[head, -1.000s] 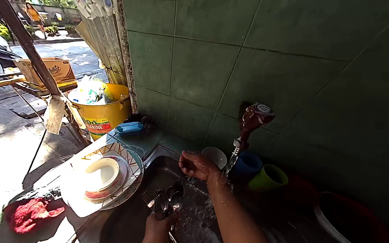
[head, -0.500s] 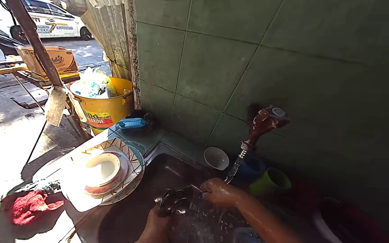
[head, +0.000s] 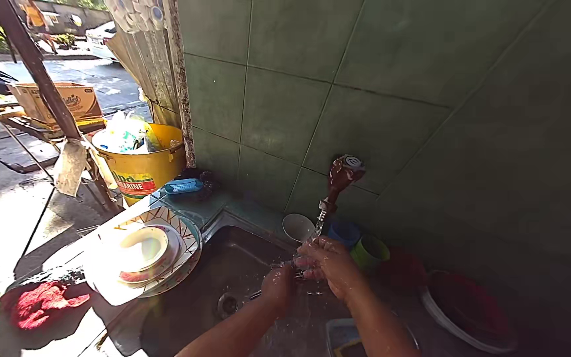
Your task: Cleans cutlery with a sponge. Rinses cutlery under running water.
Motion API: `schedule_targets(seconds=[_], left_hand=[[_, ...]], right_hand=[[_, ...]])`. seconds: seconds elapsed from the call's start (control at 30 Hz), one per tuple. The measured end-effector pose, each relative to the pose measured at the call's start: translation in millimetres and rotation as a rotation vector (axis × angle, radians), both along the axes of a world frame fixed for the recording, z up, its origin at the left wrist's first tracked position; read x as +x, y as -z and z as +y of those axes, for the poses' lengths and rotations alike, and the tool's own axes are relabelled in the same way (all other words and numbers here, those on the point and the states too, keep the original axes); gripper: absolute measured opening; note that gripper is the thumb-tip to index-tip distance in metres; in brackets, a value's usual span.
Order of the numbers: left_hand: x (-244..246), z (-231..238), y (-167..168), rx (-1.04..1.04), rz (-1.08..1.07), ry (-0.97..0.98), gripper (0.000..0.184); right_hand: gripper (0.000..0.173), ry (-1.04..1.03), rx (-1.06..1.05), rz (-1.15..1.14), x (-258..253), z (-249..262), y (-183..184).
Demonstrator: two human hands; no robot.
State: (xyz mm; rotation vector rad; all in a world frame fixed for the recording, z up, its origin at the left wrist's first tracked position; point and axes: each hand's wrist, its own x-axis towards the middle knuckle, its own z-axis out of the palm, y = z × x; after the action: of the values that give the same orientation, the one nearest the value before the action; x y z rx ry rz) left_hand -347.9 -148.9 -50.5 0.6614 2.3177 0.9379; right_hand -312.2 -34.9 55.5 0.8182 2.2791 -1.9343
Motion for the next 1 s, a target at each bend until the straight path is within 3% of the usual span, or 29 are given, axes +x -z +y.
schedule_targets(seconds=[0.17, 0.33, 0.43, 0.57, 0.67, 0.83, 0.93, 1.0], left_hand=[[-0.3, -29.2, 21.4, 0.445, -0.196, -0.208, 0.038], [16.4, -24.8, 39.8, 0.670, -0.531, -0.391, 0.036], [23.3, -8.9, 42.8, 0.641, -0.489, -0.293, 0.042], [10.1, 13.3, 22.9, 0.349, -0.156, 0.101, 0.043], [-8.6, 22.0, -7.7, 0.147, -0.009, 0.186, 0.043], [-11.9, -1.7, -19.9, 0.203, -0.160, -0.114, 0.054], [7.6, -23.8, -15.4, 0.157, -0.141, 0.010, 0.044], [21.8, -36.2, -16.3, 0.063, -0.117, 0.117, 0.042]], right_hand=[[0.015, 0.094, -0.047, 0.068, -1.1, 4.2, 3.8], [0.026, 0.226, -0.553, 0.060, -8.3, -20.9, 0.8], [0.038, 0.288, -0.799, 0.068, -14.1, -33.7, 5.1], [0.041, 0.317, -0.930, 0.178, -15.3, -19.9, 6.3], [0.042, 0.307, -0.797, 0.288, -13.0, 15.5, -12.0], [0.035, 0.322, -0.396, 0.439, -24.6, 74.6, -106.5], [0.029, 0.128, -0.002, 0.370, -36.2, 74.2, -175.5], [0.026, -0.041, 0.278, 0.255, -44.2, 58.2, -202.9]])
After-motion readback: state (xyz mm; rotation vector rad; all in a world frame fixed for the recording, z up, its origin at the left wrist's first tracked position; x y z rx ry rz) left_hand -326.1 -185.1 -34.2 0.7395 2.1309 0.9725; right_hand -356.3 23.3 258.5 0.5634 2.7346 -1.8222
